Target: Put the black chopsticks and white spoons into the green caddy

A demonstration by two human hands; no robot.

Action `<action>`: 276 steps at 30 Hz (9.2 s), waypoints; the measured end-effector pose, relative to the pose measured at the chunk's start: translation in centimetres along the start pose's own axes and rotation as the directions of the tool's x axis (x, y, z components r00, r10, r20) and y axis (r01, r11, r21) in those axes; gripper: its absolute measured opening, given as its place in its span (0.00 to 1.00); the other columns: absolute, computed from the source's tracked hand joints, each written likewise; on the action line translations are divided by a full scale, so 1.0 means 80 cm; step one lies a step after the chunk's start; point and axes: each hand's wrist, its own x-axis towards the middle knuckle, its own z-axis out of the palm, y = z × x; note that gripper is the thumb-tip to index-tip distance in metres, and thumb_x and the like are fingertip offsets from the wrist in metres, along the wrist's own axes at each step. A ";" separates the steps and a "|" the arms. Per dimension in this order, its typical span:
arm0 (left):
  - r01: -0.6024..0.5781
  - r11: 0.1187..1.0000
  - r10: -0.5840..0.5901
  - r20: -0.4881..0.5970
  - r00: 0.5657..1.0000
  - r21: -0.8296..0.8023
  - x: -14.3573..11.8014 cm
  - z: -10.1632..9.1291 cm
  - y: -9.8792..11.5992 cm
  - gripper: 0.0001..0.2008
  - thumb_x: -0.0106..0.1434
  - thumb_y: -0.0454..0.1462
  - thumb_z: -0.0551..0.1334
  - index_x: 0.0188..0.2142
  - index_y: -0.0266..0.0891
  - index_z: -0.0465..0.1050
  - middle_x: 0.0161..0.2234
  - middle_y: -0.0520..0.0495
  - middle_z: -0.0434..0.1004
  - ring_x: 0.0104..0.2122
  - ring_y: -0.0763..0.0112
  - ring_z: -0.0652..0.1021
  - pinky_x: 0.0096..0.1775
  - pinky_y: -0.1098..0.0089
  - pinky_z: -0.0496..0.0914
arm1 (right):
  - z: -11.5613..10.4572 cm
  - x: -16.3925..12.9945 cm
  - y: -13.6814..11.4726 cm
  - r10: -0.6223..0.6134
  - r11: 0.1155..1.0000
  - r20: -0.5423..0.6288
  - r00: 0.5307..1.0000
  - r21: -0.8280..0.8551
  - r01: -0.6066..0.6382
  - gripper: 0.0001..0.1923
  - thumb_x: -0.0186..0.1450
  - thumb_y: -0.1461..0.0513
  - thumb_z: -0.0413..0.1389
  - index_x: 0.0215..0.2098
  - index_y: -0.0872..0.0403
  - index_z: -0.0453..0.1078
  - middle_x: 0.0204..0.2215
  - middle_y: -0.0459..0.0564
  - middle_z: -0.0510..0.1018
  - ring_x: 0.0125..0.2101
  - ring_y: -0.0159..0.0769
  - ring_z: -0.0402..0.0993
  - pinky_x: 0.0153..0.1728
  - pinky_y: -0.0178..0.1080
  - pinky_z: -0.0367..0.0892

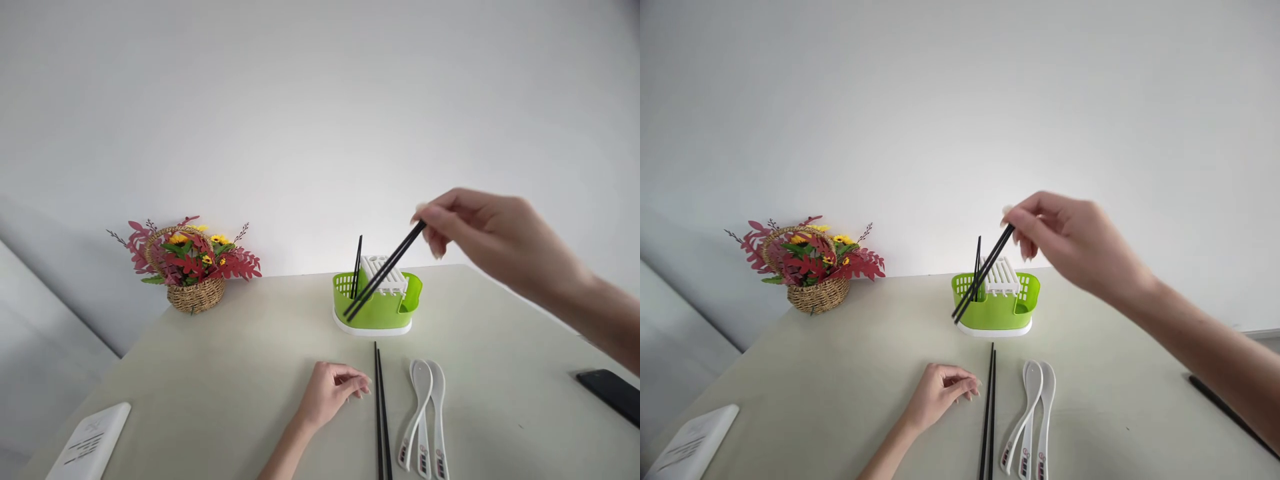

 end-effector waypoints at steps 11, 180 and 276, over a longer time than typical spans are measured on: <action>0.019 1.000 -0.019 -0.003 1.000 0.018 0.000 0.005 0.001 0.20 0.64 0.51 0.66 0.36 0.36 0.85 0.32 0.44 0.86 0.28 0.68 0.80 0.34 0.72 0.73 | 0.065 0.063 0.059 0.074 0.997 0.023 0.997 -0.022 -0.073 0.15 0.70 0.49 0.56 0.34 0.50 0.74 0.25 0.48 0.80 0.21 0.31 0.73 0.21 0.36 0.62; 0.007 0.998 -0.011 -0.065 0.998 -0.062 0.005 0.034 0.002 0.18 0.67 0.49 0.62 0.35 0.38 0.82 0.28 0.47 0.84 0.17 0.77 0.71 0.22 0.76 0.64 | 0.178 0.068 0.122 0.082 0.988 0.076 0.994 -0.138 -0.071 0.19 0.72 0.50 0.52 0.56 0.52 0.65 0.32 0.47 0.81 0.22 0.32 0.70 0.29 0.38 0.63; -0.038 0.997 0.042 -0.055 0.998 0.066 -0.009 0.028 -0.006 0.20 0.69 0.51 0.58 0.35 0.38 0.79 0.28 0.49 0.82 0.19 0.76 0.72 0.24 0.75 0.65 | 0.184 -0.076 0.158 -0.540 0.653 0.118 0.834 -0.566 0.503 0.07 0.69 0.68 0.56 0.40 0.51 0.74 0.65 0.55 0.72 0.62 0.49 0.69 0.59 0.56 0.64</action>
